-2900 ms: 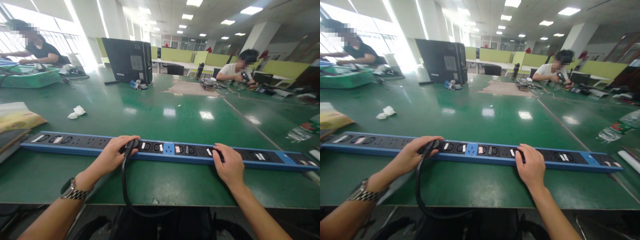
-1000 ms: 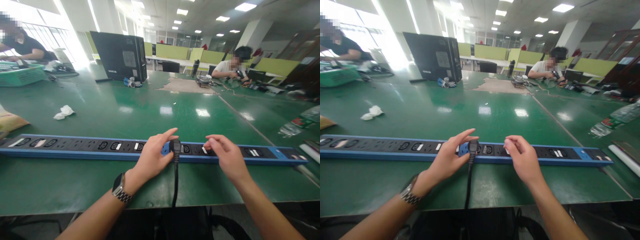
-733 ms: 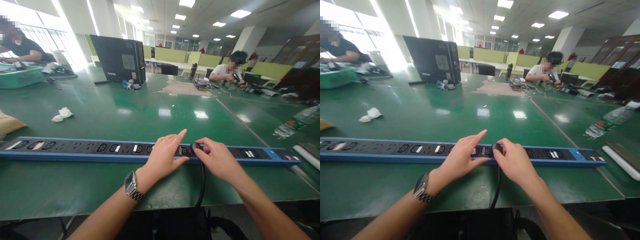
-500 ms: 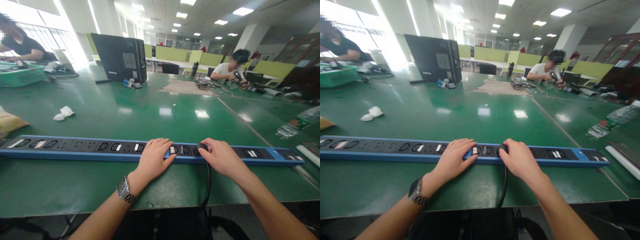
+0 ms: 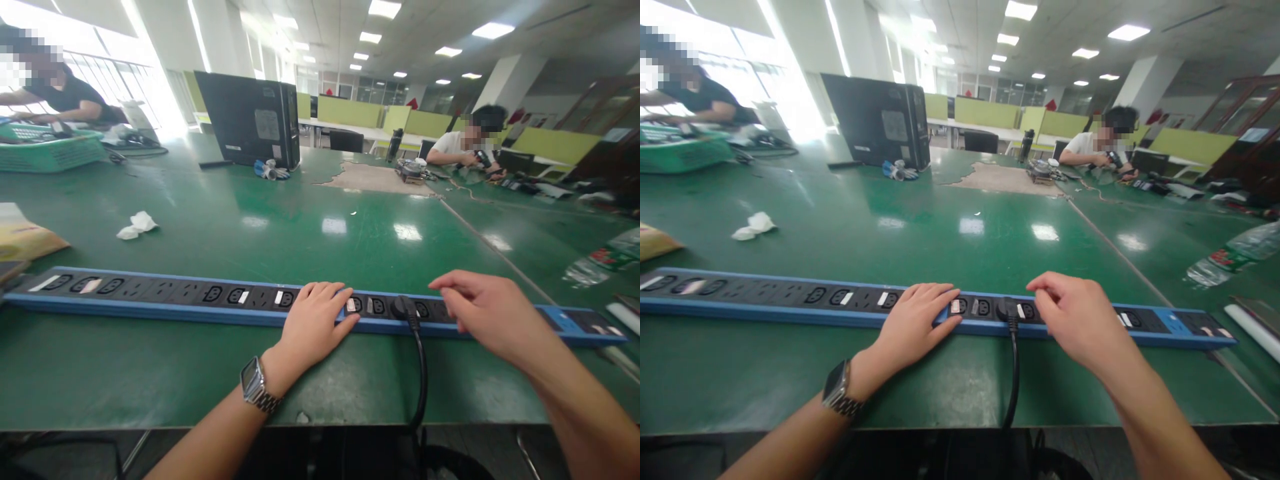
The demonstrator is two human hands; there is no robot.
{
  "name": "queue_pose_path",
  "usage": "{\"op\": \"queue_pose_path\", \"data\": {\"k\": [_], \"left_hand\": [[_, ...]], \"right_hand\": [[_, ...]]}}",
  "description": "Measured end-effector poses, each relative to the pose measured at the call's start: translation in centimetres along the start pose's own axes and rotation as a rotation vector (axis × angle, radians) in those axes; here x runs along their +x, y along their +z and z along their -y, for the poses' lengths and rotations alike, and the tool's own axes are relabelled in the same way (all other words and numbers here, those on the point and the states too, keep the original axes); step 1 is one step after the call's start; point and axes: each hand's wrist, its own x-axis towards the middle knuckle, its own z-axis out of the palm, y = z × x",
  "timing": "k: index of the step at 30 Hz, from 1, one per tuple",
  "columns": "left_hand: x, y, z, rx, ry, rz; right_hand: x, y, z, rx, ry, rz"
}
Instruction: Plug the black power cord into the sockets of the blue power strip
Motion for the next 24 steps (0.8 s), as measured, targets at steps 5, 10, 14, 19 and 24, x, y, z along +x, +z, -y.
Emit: {"op": "queue_pose_path", "data": {"k": [5,10,14,19,24], "left_hand": [[0.1,0.2,-0.1,0.015,-0.008,-0.009],[0.1,0.3,0.0,0.025,0.01,-0.011],[0.0,0.2,0.0,0.03,0.017,-0.005],[-0.1,0.2,0.0,0.042,0.015,0.008],[0.0,0.2,-0.2,0.052,0.021,-0.004]], "right_hand": [[-0.3,1.8,0.7,-0.201,0.061,0.155],[-1.0,4.0,0.9,-0.018,0.054,0.118],[-2.2,0.9,-1.9,0.319,0.099,-0.13],[-2.2,-2.1,-9.8,0.288,0.335,-0.025],[-2.3,-1.9,-15.0,0.111,0.421,0.147]]}}
